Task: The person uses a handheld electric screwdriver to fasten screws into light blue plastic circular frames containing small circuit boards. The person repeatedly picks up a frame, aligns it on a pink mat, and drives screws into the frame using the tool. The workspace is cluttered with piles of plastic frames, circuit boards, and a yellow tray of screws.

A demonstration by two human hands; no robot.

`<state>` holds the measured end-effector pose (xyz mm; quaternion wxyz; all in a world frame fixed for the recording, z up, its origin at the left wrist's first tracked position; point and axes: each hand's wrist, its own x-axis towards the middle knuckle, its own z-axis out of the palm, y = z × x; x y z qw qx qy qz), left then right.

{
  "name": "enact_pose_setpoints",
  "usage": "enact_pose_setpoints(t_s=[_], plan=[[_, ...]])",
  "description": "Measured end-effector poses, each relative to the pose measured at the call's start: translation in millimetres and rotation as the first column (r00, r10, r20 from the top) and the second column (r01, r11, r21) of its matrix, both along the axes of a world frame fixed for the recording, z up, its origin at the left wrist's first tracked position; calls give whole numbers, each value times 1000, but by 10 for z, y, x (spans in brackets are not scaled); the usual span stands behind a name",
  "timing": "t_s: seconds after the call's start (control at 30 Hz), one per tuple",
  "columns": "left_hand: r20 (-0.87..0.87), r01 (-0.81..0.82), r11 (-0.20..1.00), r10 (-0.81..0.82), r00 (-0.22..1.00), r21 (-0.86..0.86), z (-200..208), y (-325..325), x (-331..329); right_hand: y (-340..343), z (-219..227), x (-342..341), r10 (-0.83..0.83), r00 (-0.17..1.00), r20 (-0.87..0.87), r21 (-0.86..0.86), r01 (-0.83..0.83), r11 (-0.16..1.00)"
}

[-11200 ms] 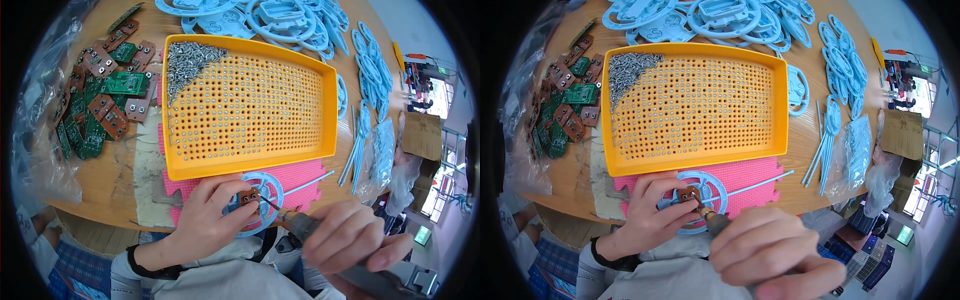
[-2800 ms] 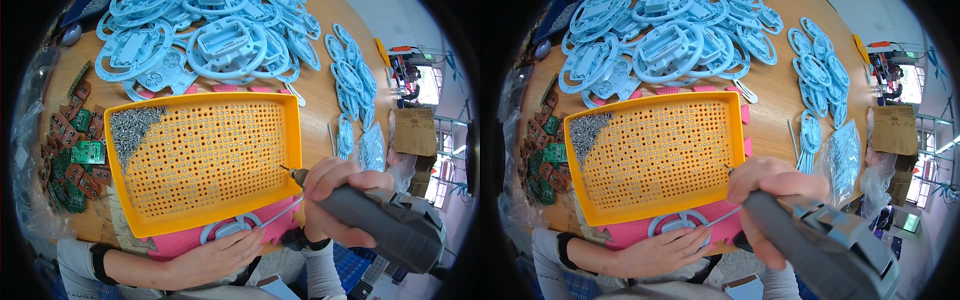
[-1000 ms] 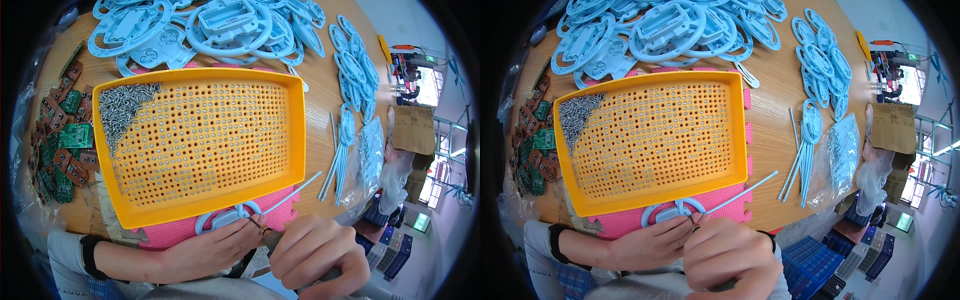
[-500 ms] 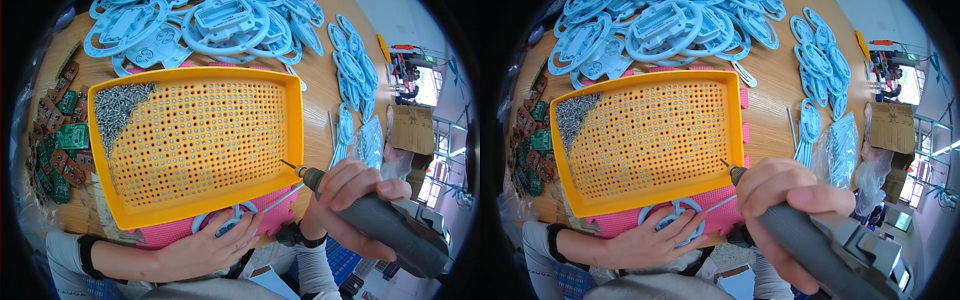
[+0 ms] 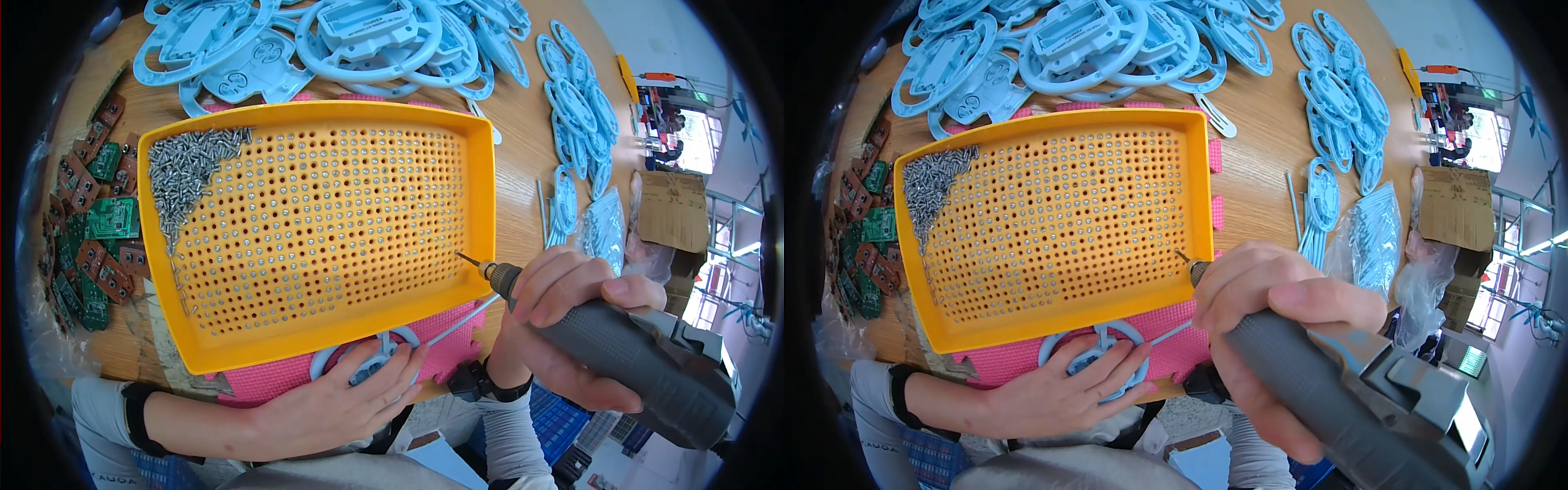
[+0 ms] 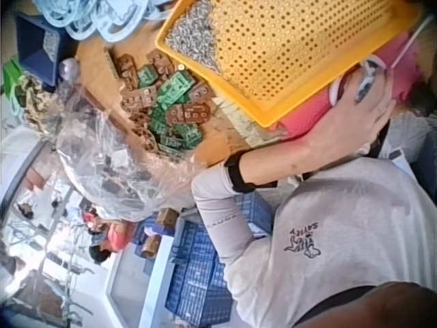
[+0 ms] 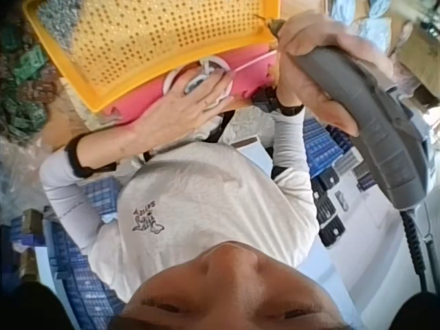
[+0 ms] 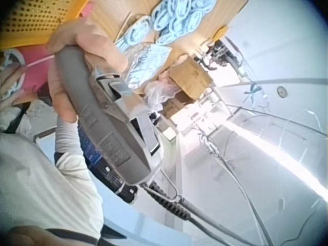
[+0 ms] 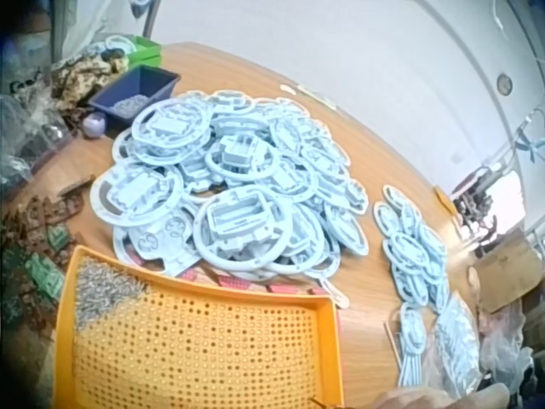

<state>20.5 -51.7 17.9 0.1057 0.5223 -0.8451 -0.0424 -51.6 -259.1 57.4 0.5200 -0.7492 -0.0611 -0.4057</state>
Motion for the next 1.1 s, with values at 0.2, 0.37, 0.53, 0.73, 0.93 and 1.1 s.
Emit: enact_pose_setpoints(t_s=[0.2,0.37,0.53,0.73,0.93,1.1], plan=[[-1,8,1000,-8,1000,-4,16,-4,-3,-10,1,-9,0,1000,8,10,-1,1000],[-26,-12,999,13,1000,36,20,23,-10,12,-44,43,31,999,10,4,-31,1000],[-81,-6,998,12,997,63,6,13,-46,49,226,-118,68,998,7,61,-68,996],[-176,-29,995,45,983,94,-35,38,-57,368,581,-435,413,910,-39,228,-394,890],[-215,-73,994,88,973,80,-43,35,-94,648,334,-582,370,927,-68,170,-355,919],[-220,-86,993,101,970,76,-44,37,-97,663,255,-560,363,932,-16,162,-355,921]])
